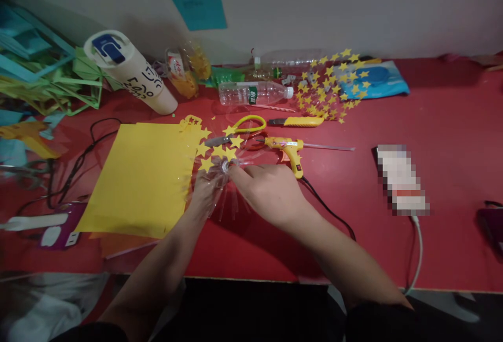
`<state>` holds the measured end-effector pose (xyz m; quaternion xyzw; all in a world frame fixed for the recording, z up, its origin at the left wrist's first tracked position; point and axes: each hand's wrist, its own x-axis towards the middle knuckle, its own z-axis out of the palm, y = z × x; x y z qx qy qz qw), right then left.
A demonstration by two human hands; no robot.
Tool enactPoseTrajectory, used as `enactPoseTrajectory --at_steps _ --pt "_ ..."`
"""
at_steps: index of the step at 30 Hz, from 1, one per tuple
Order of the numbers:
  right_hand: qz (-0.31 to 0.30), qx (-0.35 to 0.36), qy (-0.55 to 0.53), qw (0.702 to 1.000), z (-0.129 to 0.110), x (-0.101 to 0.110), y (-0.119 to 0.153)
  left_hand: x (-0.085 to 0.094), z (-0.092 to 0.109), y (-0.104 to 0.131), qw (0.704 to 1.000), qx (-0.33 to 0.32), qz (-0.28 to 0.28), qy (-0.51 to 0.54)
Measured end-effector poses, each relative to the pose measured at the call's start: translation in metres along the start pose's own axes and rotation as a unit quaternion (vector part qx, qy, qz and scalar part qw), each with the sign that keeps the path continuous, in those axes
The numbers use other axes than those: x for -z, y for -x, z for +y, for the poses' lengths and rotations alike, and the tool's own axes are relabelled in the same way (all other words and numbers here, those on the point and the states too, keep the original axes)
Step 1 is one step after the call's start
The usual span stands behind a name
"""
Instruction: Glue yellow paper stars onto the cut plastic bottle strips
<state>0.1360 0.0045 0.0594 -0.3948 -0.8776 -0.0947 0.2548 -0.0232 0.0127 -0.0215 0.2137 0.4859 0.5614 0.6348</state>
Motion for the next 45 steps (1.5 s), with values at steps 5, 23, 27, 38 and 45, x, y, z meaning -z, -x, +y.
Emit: enactPoseTrajectory --at_steps 5,23,27,38,45 --pt "0.018 0.008 0.049 0.999 -0.003 -0.002 -0.001 0.002 -0.001 0.002 0.996 -0.011 -0.089 -0.024" --pt "0.043 -0.016 0.028 0.999 -0.011 -0.001 -0.001 -0.001 0.006 0.003 0.999 -0.022 -0.045 -0.007" --pt "0.054 -0.018 -0.001 0.998 -0.015 0.000 -0.001 -0.003 0.007 0.003 0.999 -0.029 -0.018 0.018" --pt "0.129 -0.002 -0.074 0.989 -0.018 0.020 -0.003 -0.010 0.015 0.010 0.999 -0.025 -0.001 0.030" --pt "0.180 -0.023 -0.079 0.980 -0.017 0.019 -0.006 -0.011 0.015 0.009 0.999 -0.046 -0.011 0.002"
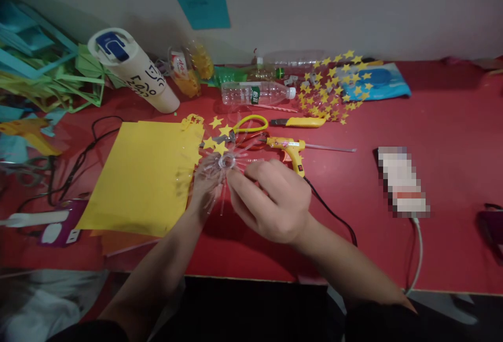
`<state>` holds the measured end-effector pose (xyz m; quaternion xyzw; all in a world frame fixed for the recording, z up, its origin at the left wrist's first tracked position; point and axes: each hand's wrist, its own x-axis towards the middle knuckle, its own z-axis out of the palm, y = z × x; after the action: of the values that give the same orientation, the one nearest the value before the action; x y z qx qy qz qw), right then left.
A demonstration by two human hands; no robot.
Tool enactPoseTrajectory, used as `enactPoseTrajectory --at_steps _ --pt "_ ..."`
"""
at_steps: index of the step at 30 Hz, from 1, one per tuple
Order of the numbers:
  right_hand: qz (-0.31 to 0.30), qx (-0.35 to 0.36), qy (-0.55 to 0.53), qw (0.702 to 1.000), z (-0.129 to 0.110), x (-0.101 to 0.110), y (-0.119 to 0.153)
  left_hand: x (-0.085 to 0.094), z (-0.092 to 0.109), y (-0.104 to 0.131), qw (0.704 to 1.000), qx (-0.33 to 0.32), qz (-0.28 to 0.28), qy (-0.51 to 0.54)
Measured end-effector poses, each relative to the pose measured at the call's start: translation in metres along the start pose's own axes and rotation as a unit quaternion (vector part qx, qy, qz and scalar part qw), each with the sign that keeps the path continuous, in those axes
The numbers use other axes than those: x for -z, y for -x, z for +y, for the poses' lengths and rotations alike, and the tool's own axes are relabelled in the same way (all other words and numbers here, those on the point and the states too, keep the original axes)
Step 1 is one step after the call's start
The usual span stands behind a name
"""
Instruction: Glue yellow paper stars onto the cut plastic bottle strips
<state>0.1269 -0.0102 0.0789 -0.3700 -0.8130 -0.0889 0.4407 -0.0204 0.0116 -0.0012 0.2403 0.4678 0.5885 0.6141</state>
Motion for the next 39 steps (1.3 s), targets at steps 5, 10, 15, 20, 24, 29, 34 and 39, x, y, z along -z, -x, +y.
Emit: enactPoseTrajectory --at_steps 5,10,15,20,24,29,34,39 --pt "-0.103 -0.001 0.020 0.994 0.002 -0.012 0.006 0.002 -0.004 -0.006 1.000 -0.013 0.010 0.003" --pt "-0.088 -0.038 0.057 0.994 0.002 -0.019 0.010 0.006 -0.010 -0.008 0.999 -0.011 0.028 0.017" --pt "-0.077 -0.058 0.018 0.995 -0.001 -0.015 0.009 0.006 -0.009 -0.007 1.000 -0.004 0.024 0.015" --pt "-0.075 -0.025 0.003 0.997 -0.004 -0.011 0.006 0.001 -0.004 -0.004 1.000 -0.007 0.024 0.005" --pt "-0.114 -0.009 0.021 0.993 -0.004 -0.016 0.008 0.002 -0.004 -0.002 1.000 0.008 0.015 0.002" --pt "-0.145 0.012 0.085 0.986 0.000 -0.028 0.017 0.006 -0.010 -0.006 1.000 0.004 0.001 0.003" --pt "-0.137 0.031 0.117 0.983 0.004 -0.034 0.021 0.007 -0.012 -0.006 1.000 0.000 -0.023 -0.004" --pt "-0.123 0.019 0.113 0.986 0.006 -0.037 0.023 0.007 -0.015 -0.005 0.999 -0.002 -0.035 -0.007"
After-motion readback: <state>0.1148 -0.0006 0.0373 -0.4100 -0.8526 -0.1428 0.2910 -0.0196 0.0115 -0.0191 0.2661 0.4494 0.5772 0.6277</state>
